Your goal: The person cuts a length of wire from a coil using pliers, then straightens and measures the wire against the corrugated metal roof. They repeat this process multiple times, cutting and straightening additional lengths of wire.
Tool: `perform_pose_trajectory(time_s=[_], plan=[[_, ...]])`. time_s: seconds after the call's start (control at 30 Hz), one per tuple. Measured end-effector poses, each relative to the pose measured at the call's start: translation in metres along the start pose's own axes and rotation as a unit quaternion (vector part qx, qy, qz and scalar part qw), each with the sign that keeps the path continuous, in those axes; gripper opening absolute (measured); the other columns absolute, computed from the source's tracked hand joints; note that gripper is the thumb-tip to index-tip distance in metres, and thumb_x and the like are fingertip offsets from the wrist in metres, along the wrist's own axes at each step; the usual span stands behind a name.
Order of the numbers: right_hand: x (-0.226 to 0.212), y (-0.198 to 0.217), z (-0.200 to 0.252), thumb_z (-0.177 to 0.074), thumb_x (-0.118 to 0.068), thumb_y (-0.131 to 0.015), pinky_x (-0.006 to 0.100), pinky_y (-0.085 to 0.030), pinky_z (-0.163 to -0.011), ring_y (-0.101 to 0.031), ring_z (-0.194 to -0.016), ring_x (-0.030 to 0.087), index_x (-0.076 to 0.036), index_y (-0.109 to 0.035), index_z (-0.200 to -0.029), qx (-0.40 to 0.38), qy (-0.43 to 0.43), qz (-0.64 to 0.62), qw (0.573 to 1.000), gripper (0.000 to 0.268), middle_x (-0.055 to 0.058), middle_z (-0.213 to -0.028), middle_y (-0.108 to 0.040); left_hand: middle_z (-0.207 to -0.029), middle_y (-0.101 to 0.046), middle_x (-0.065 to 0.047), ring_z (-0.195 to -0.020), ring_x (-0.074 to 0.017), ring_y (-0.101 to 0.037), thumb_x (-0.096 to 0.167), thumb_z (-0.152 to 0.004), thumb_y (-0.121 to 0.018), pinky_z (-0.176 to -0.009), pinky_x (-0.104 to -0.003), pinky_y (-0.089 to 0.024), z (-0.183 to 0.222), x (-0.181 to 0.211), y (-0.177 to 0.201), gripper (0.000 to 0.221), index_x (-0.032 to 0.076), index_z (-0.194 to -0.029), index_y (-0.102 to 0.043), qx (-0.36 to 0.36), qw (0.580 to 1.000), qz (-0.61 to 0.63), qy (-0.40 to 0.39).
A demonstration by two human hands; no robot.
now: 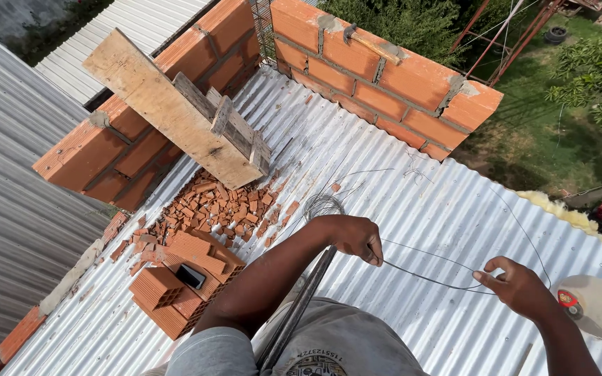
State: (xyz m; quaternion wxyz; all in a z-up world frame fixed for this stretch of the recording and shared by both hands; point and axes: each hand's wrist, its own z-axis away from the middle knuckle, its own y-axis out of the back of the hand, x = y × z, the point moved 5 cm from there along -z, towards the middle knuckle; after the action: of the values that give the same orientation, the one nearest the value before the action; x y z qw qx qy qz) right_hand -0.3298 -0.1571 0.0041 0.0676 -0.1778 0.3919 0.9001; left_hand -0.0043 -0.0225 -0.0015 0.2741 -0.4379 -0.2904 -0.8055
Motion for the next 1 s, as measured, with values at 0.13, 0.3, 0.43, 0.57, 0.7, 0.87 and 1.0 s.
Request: perform_pose_trajectory(time_s=[0.13,0.3,0.43,0.57,0.7,0.87,1.0], plan=[[0.049,-0.072,-0.018,-0.098,-0.062,-0.049,0.032,-0.034,-0.066,-0.044,-0.066,0.016,-0.013,-0.043,-0.072,-0.131,0.130,0.172,0.968,0.056,0.001,-0.069,-0.044,-0.075,-0.075,0.007,-0.073,-0.0087,-0.067,0.030,-0.083,-0.068,-0.063,-0.030,-0.047,-0.027,-0.023,-0.011,0.028,0.026,-0.107,-0.083,-0.029,0.961,-0.266,0.073],[0.117,-0.114,-0.022,-0.092,-0.064,-0.068,0.024,-0.036,-0.066,-0.048,-0.068,0.008,-0.018,-0.064,-0.076,-0.231,0.077,0.210,0.947,0.049,-0.005,-0.073,-0.052,-0.099,-0.074,-0.004,-0.091,-0.0272,-0.074,0.003,-0.081,-0.064,-0.073,-0.041,-0.056,-0.026,-0.061,0.003,0.020,0.011,-0.097,-0.073,0.044,0.871,-0.430,0.233],[0.155,-0.121,-0.049,-0.098,-0.056,-0.056,0.028,-0.037,-0.068,-0.047,-0.068,0.013,-0.014,-0.059,-0.073,-0.118,0.059,0.169,0.977,0.049,0.000,-0.068,-0.047,-0.110,-0.075,-0.009,-0.102,-0.0360,-0.073,0.005,-0.077,-0.069,-0.077,-0.047,-0.058,-0.029,-0.078,0.001,0.033,0.009,-0.110,-0.073,0.094,0.887,-0.365,0.267],[0.184,-0.117,-0.058,-0.099,-0.051,-0.050,0.034,-0.048,-0.087,-0.068,-0.095,0.024,-0.015,-0.068,-0.102,-0.015,-0.018,0.140,0.990,0.040,0.007,-0.091,-0.076,-0.114,-0.071,-0.009,-0.100,-0.0364,-0.071,0.018,-0.092,-0.053,-0.076,-0.048,-0.056,-0.033,-0.096,0.003,0.033,0.021,-0.120,-0.071,0.218,0.906,-0.269,0.242],[0.199,-0.104,-0.045,-0.098,-0.052,-0.050,0.031,-0.049,-0.085,-0.067,-0.075,0.022,-0.013,-0.084,-0.101,0.028,-0.051,0.060,0.996,0.053,0.007,-0.067,-0.069,-0.108,-0.076,-0.005,-0.099,-0.0327,-0.069,0.029,-0.100,-0.054,-0.079,-0.045,-0.052,-0.007,-0.075,0.019,0.025,0.029,-0.111,-0.076,0.312,0.912,-0.153,0.217],[0.256,-0.084,-0.046,-0.102,-0.048,-0.046,0.032,-0.050,-0.085,-0.071,-0.078,0.023,-0.014,-0.074,-0.097,0.093,-0.085,0.053,0.991,0.045,0.005,-0.072,-0.080,-0.104,-0.077,-0.008,-0.097,-0.0367,-0.068,0.034,-0.099,-0.055,-0.079,-0.048,-0.051,0.027,-0.090,0.051,0.025,0.026,-0.107,-0.077,0.398,0.896,-0.117,0.159],[0.255,-0.075,0.004,-0.106,-0.044,-0.048,0.034,-0.047,-0.080,-0.069,-0.068,0.026,-0.004,-0.078,-0.078,0.175,-0.128,-0.059,0.974,0.057,0.010,-0.066,-0.075,-0.069,-0.069,0.002,-0.066,-0.0096,-0.054,0.031,-0.096,-0.070,-0.064,-0.031,-0.041,0.062,-0.104,0.068,0.017,0.019,-0.098,-0.082,0.435,0.898,-0.014,0.058]])
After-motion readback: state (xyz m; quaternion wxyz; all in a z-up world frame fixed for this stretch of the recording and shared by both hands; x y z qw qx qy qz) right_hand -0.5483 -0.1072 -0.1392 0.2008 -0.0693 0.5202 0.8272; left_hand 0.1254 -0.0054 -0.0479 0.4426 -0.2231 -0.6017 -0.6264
